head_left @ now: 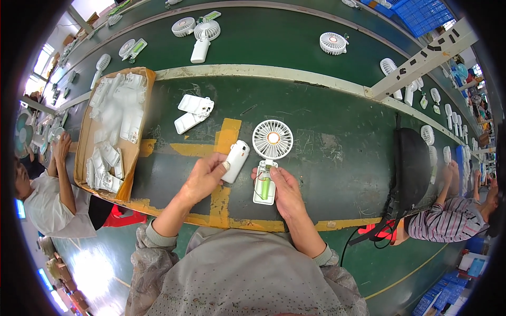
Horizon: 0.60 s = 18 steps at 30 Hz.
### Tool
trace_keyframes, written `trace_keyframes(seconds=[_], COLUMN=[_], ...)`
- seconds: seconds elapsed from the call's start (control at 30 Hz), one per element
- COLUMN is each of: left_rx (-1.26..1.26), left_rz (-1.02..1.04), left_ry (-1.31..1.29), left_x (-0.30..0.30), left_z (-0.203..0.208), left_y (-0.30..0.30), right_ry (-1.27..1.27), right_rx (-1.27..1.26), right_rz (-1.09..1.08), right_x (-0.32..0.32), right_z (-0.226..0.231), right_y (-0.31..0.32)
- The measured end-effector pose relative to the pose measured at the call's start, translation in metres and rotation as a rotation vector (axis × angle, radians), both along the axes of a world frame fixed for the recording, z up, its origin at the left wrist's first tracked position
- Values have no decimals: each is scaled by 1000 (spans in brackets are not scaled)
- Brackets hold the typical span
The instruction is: The person assembles portable fans by fitting the internal components into handle casings, snapping the outer covers into place by hand, and placing the assembled fans onto the conveyor belt.
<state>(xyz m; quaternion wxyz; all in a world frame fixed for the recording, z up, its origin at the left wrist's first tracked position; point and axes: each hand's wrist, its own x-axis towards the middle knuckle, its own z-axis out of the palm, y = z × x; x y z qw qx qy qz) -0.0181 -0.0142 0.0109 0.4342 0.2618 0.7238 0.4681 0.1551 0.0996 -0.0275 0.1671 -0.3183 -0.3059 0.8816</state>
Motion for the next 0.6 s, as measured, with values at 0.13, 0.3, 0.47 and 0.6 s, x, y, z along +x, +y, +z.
trace_keyframes(seconds=[0.13,0.3,0.47,0.6], left_rx=[63,325,351,319], left_rz=[-23,-207,-211,-258], left_ry=[925,866,862,856], left_x=[21,38,49,52], left_z=[6,-3,-7,1], left_y=[3,5,18,25], right_ry=[-2,-1,2,-1], right_rx=[-24,-20,6,7], right_rz=[-32,-35,-40,-44], right_x=[-2,-2,-1,0], right_z=[-1,0,-3,0], right_y=[-1,-3,-4,-3])
